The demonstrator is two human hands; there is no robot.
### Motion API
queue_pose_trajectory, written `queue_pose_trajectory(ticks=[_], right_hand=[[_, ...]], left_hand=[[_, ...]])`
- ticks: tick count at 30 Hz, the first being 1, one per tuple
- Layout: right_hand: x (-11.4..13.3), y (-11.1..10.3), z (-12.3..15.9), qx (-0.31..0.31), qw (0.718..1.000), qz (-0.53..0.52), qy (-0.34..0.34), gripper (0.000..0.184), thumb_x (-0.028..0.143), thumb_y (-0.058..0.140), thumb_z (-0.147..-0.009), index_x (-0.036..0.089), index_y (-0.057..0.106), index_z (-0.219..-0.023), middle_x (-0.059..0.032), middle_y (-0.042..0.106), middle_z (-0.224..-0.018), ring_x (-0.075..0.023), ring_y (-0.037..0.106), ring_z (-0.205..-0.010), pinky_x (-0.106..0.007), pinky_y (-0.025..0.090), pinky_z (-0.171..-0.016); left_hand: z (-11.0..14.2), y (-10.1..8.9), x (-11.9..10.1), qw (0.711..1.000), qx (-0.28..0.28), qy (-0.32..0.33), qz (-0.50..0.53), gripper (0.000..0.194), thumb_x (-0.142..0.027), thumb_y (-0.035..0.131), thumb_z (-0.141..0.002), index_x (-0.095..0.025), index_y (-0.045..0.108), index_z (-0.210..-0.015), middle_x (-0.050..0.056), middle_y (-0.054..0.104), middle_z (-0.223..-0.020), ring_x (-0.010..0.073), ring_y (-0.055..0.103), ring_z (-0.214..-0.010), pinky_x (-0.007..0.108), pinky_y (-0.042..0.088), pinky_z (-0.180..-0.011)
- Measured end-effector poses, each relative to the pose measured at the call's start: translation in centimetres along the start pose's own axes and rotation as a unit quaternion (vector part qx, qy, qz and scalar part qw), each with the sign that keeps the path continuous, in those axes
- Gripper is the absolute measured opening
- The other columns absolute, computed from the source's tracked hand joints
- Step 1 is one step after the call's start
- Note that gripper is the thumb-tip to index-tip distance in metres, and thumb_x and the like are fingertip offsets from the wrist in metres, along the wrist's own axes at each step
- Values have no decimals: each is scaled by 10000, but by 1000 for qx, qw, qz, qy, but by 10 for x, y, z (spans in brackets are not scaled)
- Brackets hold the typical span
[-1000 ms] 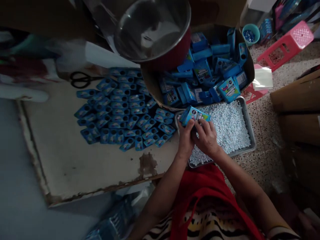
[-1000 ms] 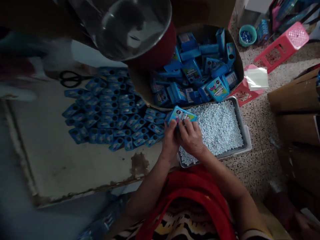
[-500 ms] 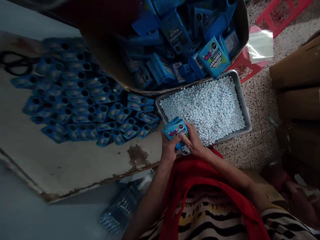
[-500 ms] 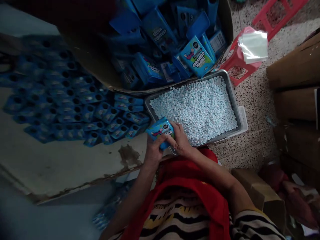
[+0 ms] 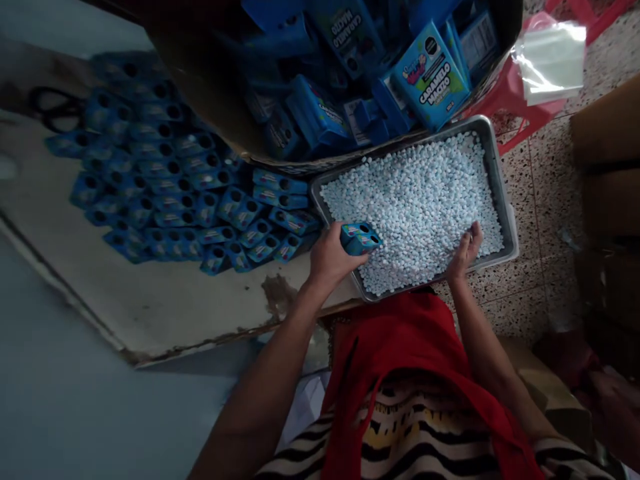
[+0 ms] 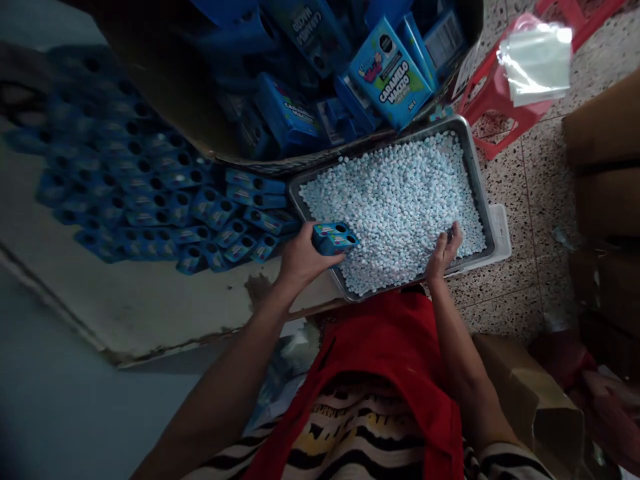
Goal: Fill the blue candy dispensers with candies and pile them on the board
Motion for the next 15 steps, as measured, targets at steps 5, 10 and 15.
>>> queue_pose_trajectory(ticks=[5,10,15], right_hand=[[17,40,-10,59,998,-14,-33,586,598,515,-1031,237,629,-1478,-163,636,-1449,-314,555,-1452,-672,380,-1278],[40,56,-30,142,985,-85,-45,518,663,669,-930,260,761,-1242,-110,760,-1252,-294,681,-1237,-583,503,-1177],[57,78,-41,205,948,-242,22,467,703,723,-874,274,804,-1040,-41,813,-1115,-258,729,-1115,-490,541,-1112]], left_hand=[[-28,-1,-35,991,45,40,-120,699,-421,926,-650,-251,606,-1248,70,769,-1004,356,756,-994,392,576,-832],[-63,5,-88,962,127,172,-173,739,-312,908,-647,-212,618,-1319,105,772,-1093,372,747,-1065,419,574,-912],[-81,12,-104,941,177,238,-164,750,-302,897,-628,-205,625,-1321,73,749,-1112,348,734,-1091,392,569,-956]])
Point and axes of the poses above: each hand's wrist, its own z-axis away from the middle knuckle, its own y-axis out of the palm, x = y × z, the point moved 1 cm from there along -z, towards the middle knuckle
